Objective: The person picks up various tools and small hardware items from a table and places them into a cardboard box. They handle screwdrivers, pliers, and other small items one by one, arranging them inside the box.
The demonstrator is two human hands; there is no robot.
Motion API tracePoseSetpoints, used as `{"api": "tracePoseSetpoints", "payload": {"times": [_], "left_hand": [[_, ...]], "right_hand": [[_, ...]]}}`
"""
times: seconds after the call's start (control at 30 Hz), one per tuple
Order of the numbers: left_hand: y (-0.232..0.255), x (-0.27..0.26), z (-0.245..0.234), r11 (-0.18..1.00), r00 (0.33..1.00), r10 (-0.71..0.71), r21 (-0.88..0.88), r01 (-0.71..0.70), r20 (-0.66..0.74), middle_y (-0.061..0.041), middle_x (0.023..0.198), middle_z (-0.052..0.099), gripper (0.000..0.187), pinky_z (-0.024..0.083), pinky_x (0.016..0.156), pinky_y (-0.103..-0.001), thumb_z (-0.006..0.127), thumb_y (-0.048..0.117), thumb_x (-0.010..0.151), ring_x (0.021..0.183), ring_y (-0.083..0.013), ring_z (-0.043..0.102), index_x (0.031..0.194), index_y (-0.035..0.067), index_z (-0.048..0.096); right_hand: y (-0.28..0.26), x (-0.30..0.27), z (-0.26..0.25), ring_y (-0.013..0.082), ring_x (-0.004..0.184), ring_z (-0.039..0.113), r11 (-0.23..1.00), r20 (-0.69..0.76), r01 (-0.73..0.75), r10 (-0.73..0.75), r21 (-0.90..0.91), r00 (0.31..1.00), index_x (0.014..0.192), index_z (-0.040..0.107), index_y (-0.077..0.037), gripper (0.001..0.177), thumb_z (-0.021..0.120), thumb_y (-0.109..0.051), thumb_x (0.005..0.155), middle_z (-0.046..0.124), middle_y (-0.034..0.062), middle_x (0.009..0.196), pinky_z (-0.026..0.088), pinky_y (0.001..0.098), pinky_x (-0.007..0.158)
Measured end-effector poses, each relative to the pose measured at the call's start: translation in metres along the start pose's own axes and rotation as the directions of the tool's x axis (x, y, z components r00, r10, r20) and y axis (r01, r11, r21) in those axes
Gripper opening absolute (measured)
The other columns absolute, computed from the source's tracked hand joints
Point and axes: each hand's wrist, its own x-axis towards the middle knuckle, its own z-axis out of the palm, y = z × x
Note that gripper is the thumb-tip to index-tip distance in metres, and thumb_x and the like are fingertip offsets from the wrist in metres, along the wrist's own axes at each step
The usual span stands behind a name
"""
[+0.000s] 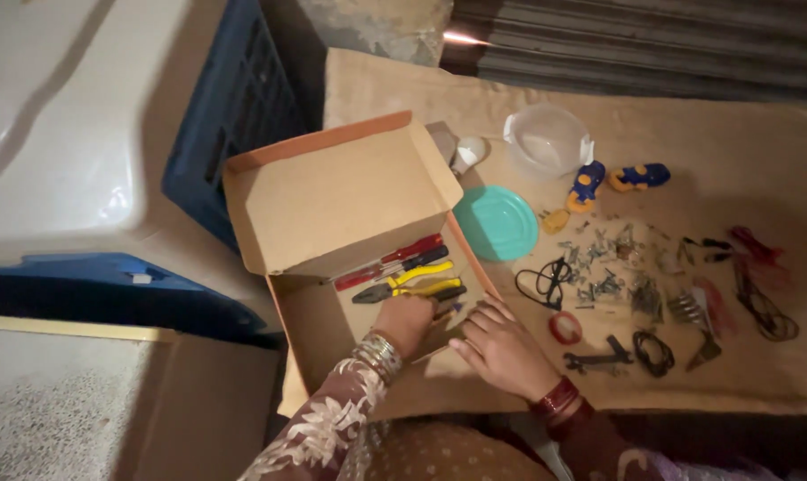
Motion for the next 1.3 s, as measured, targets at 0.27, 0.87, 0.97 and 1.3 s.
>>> {"api": "tracePoseSetpoints", "payload": {"times": [0.27, 0.87, 0.97, 1.3], "left_hand": [[-0.01, 0.023, 0.025, 0.992, 0.991, -0.066, 0.112, 0.052, 0.117, -0.014, 0.096, 0.076, 0.015, 0.059, 0.08, -0.042, 0.064, 0.01, 0.087, 0.092, -0.0318, 0.074, 0.094, 0.012, 0.076], [-0.007, 0.016, -0.038, 0.87, 0.892, -0.427, -0.335, 0.36, -0.151, -0.016, 0.092, 0.074, 0.023, 0.056, 0.076, -0.051, 0.072, 0.032, 0.089, 0.086, -0.0392, 0.071, 0.094, 0.01, 0.073], [0.003, 0.013, -0.061, 0.869, 0.863, -0.433, -0.376, 0.322, -0.261, -0.017, 0.089, 0.073, 0.025, 0.055, 0.075, -0.051, 0.071, 0.033, 0.09, 0.087, -0.0393, 0.07, 0.093, 0.009, 0.07], [0.1, 0.034, -0.085, 0.858, 0.925, -0.163, -0.513, -0.039, -0.343, -0.02, 0.089, 0.072, 0.02, 0.055, 0.071, -0.051, 0.069, 0.025, 0.09, 0.082, -0.0406, 0.069, 0.092, 0.005, 0.068]], "right_hand": [[-0.003, 0.001, -0.001, 0.033, 0.098, 0.062, 0.999, 0.042, -0.049, 0.05, -0.01, 0.998, 0.086, 0.065, -0.002, 0.028, 0.061, -0.029, 0.096, 0.064, 0.0134, 0.09, 0.036, 0.0515, 0.116], [-0.007, -0.004, -0.001, 0.0348, 0.124, 0.057, 0.989, -0.158, -0.113, 0.128, 0.1, 0.979, 0.111, 0.07, 0.001, 0.028, 0.06, -0.023, 0.099, 0.067, 0.0162, 0.116, 0.037, 0.0492, 0.116], [-0.002, -0.009, -0.004, 0.0338, 0.122, 0.059, 0.978, -0.281, -0.188, 0.205, 0.088, 0.938, 0.11, 0.07, 0.0, 0.022, 0.064, -0.016, 0.097, 0.068, 0.0143, 0.116, 0.041, 0.0483, 0.112], [0.033, -0.048, -0.03, 0.031, 0.107, 0.066, 0.916, -0.418, -0.351, 0.4, 0.193, 0.816, 0.107, 0.071, -0.002, 0.016, 0.065, -0.011, 0.095, 0.068, 0.0113, 0.113, 0.053, 0.0393, 0.086]]}}
